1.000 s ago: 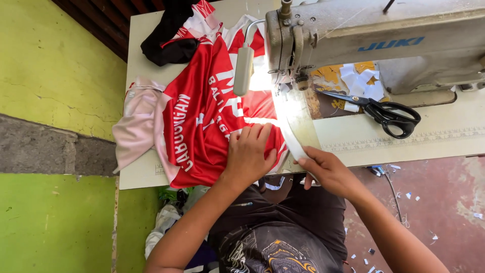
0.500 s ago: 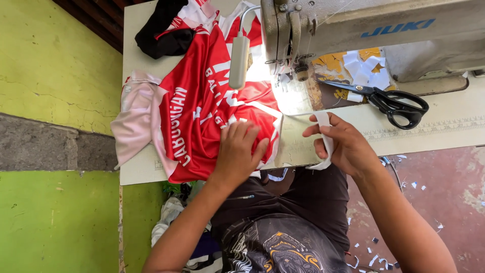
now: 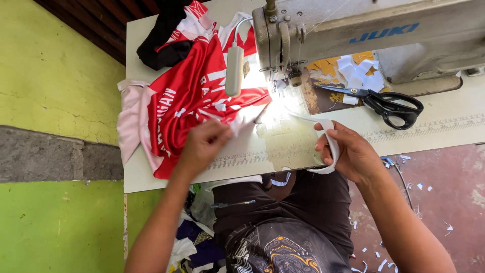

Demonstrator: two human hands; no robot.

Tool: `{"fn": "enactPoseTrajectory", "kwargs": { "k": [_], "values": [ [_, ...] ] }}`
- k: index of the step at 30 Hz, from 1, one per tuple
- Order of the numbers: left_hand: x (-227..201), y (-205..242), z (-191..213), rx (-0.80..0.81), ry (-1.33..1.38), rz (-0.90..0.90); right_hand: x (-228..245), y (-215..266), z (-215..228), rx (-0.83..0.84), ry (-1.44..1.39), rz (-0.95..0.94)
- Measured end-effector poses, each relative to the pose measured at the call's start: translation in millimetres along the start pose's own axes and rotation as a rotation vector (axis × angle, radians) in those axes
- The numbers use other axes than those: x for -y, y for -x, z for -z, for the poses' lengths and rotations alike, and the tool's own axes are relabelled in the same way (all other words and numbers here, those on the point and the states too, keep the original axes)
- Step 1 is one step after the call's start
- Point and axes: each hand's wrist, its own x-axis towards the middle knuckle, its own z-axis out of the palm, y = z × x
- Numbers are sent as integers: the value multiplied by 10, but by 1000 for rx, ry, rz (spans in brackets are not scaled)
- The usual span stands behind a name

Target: Trimming excess fabric from a jersey using scissors at a sewing station

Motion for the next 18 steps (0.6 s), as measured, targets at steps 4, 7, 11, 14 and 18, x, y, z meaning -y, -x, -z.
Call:
{"fn": "enactPoseTrajectory", "kwargs": {
  "k": [4, 7, 11, 14, 18],
  "values": [
    [-261, 191, -657, -42, -614, -565, 37, 40, 26, -1, 7, 12],
    [2, 334, -1132, -97, -800, -598, 24, 26, -1, 22, 50, -1],
    [-45, 367, -1230, -52, -737, -570, 63, 41, -119, 8, 136, -21],
    [-126, 309, -1146, -89, -635, -506, 35, 8, -158, 8, 142, -15],
    [-106, 128, -1117, -110, -615, -408, 22, 60, -261, 35, 127, 4]
  ]
}}
